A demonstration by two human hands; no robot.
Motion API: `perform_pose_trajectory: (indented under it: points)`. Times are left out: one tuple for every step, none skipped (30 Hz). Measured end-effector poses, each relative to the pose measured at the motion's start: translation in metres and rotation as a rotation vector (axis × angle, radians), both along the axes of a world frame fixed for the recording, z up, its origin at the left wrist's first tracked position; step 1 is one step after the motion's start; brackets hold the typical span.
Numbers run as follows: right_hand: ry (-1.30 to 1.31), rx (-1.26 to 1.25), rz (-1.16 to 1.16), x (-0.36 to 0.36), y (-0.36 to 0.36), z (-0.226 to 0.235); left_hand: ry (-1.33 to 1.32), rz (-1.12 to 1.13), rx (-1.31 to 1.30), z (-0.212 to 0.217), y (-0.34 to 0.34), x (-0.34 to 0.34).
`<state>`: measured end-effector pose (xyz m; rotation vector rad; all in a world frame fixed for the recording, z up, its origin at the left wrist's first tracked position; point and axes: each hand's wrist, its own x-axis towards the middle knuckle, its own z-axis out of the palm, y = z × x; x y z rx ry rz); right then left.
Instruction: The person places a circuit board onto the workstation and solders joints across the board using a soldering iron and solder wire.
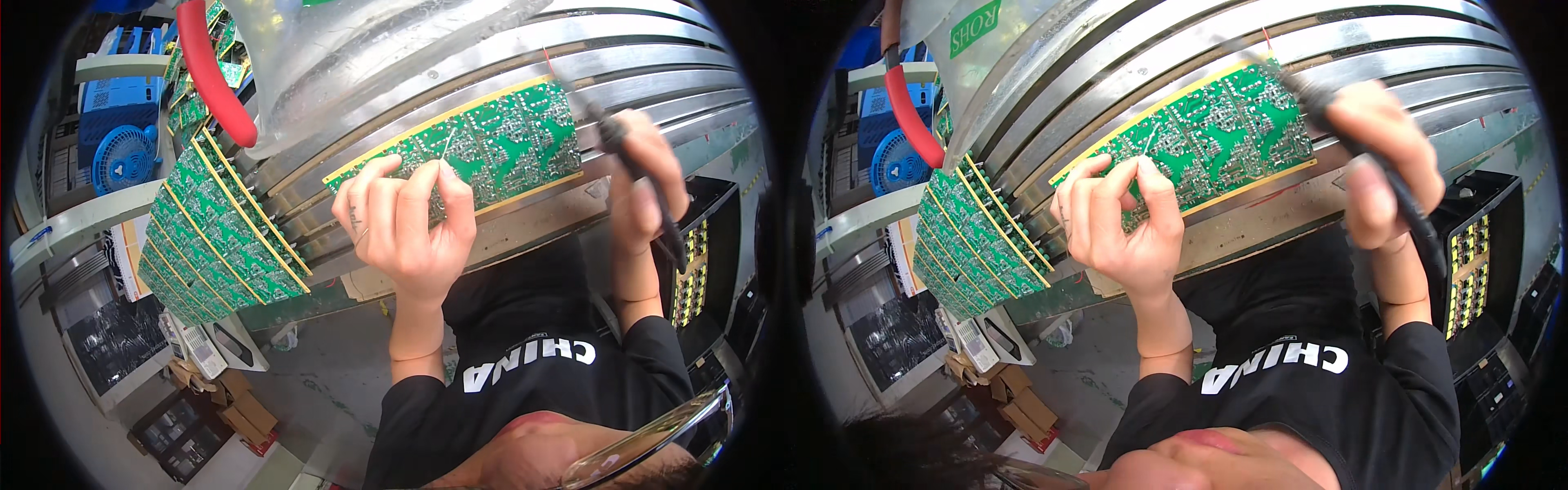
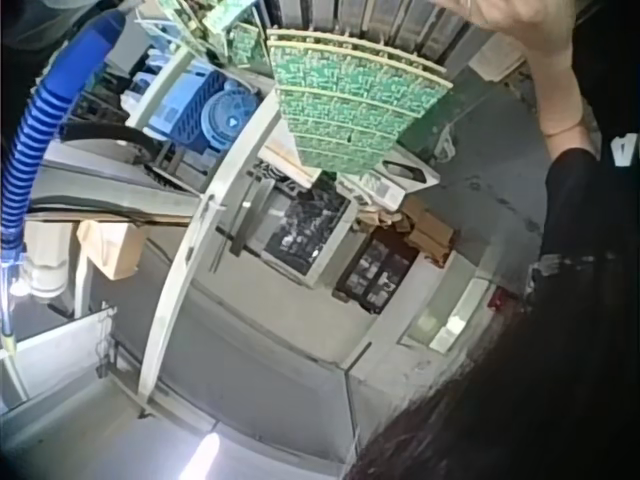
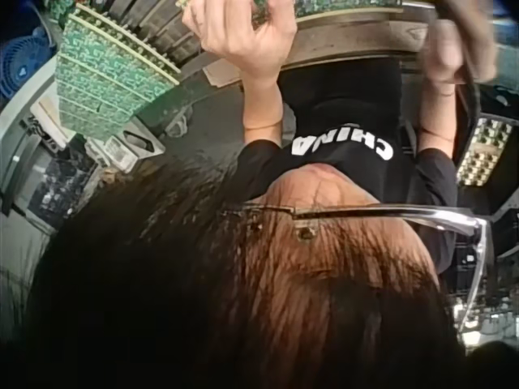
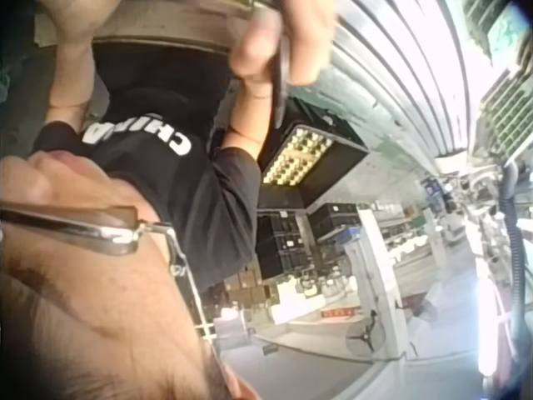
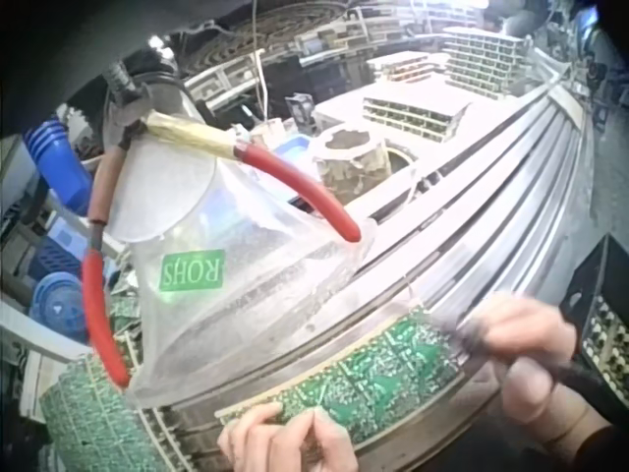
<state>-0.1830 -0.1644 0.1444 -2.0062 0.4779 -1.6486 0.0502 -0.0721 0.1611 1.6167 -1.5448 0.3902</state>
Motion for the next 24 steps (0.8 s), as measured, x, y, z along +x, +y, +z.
perform_pose_trajectory:
  points:
    - [-0.106,0.005,-0.059,-0.003,-0.005,0.002,-0.017,-0.006,0.02,0.001,0.003,0.0]
    - [-0.211,0.003,-0.101,-0.005,-0.012,0.004,-0.018,-0.017,0.023,0.002,0.007,0.0]
    - [-0.165,0.014,-0.206,-0.009,-0.021,0.012,-0.02,-0.025,0.035,0.002,0.012,-0.001]
    - [-0.121,-0.033,-0.269,-0.011,-0.035,0.021,-0.021,-0.032,0.049,0.002,0.018,-0.002]
    - [-0.07,-0.027,-0.317,-0.011,-0.047,0.031,-0.002,-0.036,0.025,0.002,0.024,-0.005]
    - [-0.03,-0.013,-0.281,-0.011,-0.061,0.042,0.027,-0.044,-0.012,0.001,0.03,-0.007]
    - [0.38,-0.26,-0.637,-0.009,-0.067,0.053,0.076,-0.04,-0.037,-0.001,0.037,-0.011]
    - [0.329,-0.308,-0.575,-0.001,-0.08,0.058,0.114,-0.041,-0.066,-0.003,0.044,-0.013]
    - [0.282,-0.356,-0.512,0.009,-0.094,0.064,0.179,-0.063,-0.077,-0.006,0.049,-0.015]
    - [0.484,-0.392,-0.535,0.013,-0.098,0.069,0.179,-0.025,-0.057,-0.009,0.054,-0.016]
    - [0.677,-0.443,-0.541,0.015,-0.102,0.075,0.16,-0.004,-0.039,-0.011,0.059,-0.016]
    - [0.83,-0.262,-0.5,0.016,-0.096,0.075,0.139,0.019,-0.021,-0.013,0.062,-0.015]
    - [0.867,-0.483,-0.529,0.013,-0.096,0.079,0.103,0.017,-0.018,-0.015,0.065,-0.013]
    - [0.765,-0.419,-0.523,0.01,-0.088,0.078,0.068,0.019,-0.012,-0.017,0.067,-0.01]
    - [0.662,-0.355,-0.514,0.005,-0.078,0.074,0.041,0.027,-0.013,-0.019,0.068,-0.009]
    - [0.596,-0.281,-0.493,-0.001,-0.065,0.069,0.032,0.027,0.005,-0.02,0.07,-0.007]
    - [0.526,-0.21,-0.47,-0.008,-0.052,0.063,0.032,0.03,0.012,-0.022,0.069,-0.006]
    - [0.492,-0.134,-0.435,-0.015,-0.039,0.057,0.03,0.03,0.021,-0.023,0.068,-0.006]
    - [0.331,-0.047,-0.368,-0.015,-0.025,0.043,0.039,0.036,0.014,-0.025,0.067,-0.006]
    - [0.255,0.005,-0.241,-0.017,-0.013,0.034,0.047,0.039,0.008,-0.026,0.066,-0.006]
    - [0.201,0.021,-0.144,-0.019,-0.001,0.025,0.056,0.04,0.002,-0.027,0.066,-0.006]
    - [0.192,0.043,-0.115,-0.019,0.011,0.017,0.045,0.03,0.001,-0.028,0.065,-0.006]
    - [0.151,0.034,0.005,-0.018,0.018,0.01,0.034,0.02,0.001,-0.028,0.065,-0.005]
    - [0.114,0.082,0.044,-0.015,0.029,0.003,0.027,0.014,0.0,-0.029,0.065,-0.005]
